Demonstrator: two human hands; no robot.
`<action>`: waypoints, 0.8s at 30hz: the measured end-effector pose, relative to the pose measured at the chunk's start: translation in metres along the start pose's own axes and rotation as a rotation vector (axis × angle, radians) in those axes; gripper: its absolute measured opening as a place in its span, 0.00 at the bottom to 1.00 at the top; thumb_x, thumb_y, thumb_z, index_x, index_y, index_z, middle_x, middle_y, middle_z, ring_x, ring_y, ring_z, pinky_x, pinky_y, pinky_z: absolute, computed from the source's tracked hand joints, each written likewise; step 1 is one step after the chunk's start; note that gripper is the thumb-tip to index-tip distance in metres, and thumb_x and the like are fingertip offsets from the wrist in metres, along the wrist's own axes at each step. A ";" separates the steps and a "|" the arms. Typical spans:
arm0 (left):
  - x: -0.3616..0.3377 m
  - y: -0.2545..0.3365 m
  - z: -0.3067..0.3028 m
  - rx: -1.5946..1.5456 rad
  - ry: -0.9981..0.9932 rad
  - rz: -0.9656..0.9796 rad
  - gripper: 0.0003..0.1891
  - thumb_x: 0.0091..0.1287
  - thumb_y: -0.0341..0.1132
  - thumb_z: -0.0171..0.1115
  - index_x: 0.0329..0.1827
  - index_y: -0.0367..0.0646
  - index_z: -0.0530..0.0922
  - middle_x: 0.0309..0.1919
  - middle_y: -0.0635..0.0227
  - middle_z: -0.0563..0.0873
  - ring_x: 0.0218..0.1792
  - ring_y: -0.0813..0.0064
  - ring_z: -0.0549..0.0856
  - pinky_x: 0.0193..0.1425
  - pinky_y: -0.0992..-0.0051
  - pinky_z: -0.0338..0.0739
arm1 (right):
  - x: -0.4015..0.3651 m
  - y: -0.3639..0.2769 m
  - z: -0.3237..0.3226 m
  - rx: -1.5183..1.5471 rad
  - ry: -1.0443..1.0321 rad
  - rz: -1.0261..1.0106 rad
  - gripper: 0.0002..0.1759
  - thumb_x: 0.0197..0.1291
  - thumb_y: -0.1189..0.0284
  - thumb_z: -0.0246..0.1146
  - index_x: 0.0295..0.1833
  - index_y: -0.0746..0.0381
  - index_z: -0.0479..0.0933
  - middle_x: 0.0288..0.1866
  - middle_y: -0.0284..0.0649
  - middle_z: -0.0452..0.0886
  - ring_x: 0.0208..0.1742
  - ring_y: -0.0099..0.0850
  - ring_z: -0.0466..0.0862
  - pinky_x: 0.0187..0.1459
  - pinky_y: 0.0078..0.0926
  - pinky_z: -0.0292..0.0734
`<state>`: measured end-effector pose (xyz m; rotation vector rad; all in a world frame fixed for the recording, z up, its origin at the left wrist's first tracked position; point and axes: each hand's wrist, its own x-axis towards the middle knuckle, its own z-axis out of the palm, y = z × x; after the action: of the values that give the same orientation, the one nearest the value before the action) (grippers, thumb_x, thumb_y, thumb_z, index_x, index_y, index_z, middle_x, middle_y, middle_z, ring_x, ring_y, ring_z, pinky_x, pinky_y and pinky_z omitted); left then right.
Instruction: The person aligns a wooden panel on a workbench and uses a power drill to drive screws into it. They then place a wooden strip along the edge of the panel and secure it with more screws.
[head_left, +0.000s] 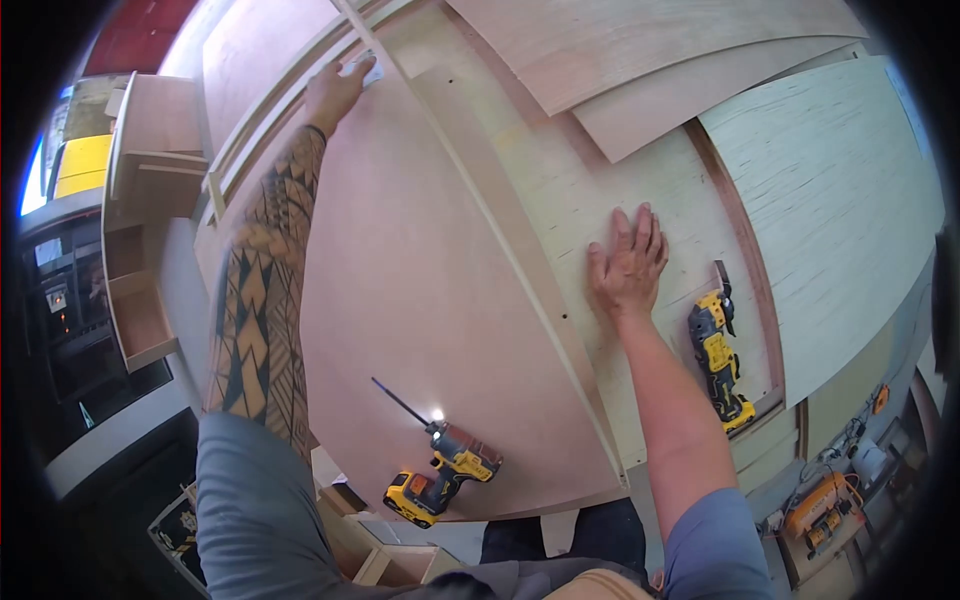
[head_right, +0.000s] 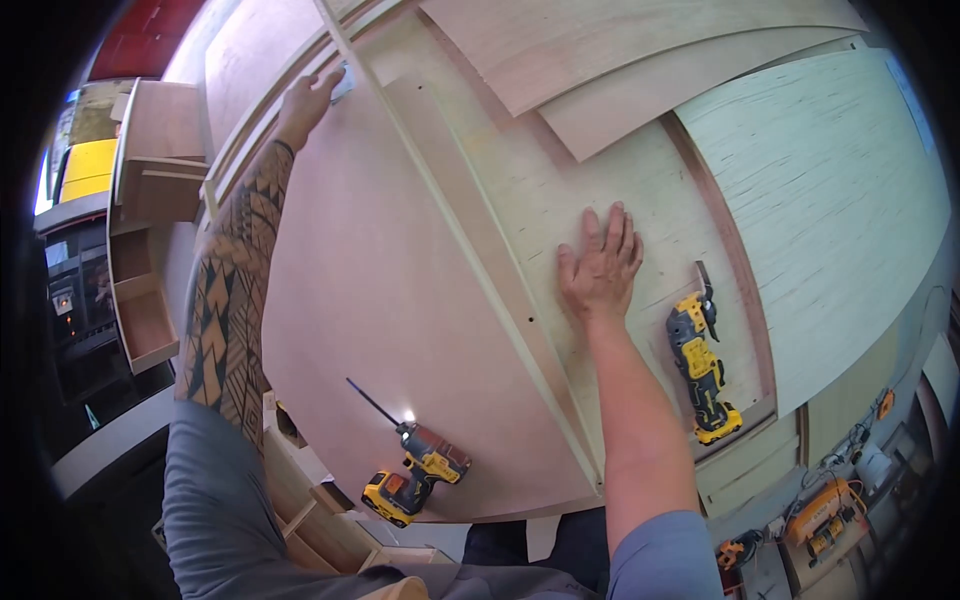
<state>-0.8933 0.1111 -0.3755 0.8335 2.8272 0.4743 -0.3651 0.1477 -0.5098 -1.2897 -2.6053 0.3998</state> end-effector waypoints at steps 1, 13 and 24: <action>0.012 0.005 0.005 0.073 -0.023 -0.026 0.52 0.67 0.76 0.62 0.73 0.31 0.79 0.71 0.36 0.80 0.76 0.45 0.77 0.80 0.53 0.69 | 0.000 0.001 0.000 0.019 -0.008 -0.004 0.41 0.71 0.49 0.61 0.85 0.53 0.63 0.89 0.54 0.55 0.89 0.55 0.54 0.86 0.60 0.46; 0.082 0.042 0.031 0.143 -0.075 -0.202 0.36 0.57 0.61 0.73 0.51 0.32 0.91 0.52 0.47 0.93 0.55 0.57 0.93 0.61 0.62 0.84 | 0.005 0.001 -0.003 0.018 -0.096 0.010 0.47 0.68 0.44 0.62 0.87 0.51 0.59 0.90 0.56 0.52 0.89 0.56 0.52 0.85 0.61 0.44; 0.083 0.044 0.035 0.118 -0.004 -0.238 0.32 0.55 0.56 0.75 0.44 0.30 0.91 0.45 0.50 0.94 0.47 0.59 0.94 0.56 0.64 0.87 | 0.006 -0.001 -0.004 0.013 -0.074 0.011 0.48 0.65 0.47 0.67 0.86 0.51 0.60 0.90 0.54 0.53 0.89 0.55 0.53 0.85 0.60 0.45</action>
<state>-0.9322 0.2012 -0.3977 0.5040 2.9225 0.2738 -0.3679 0.1528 -0.5051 -1.3094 -2.6521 0.4745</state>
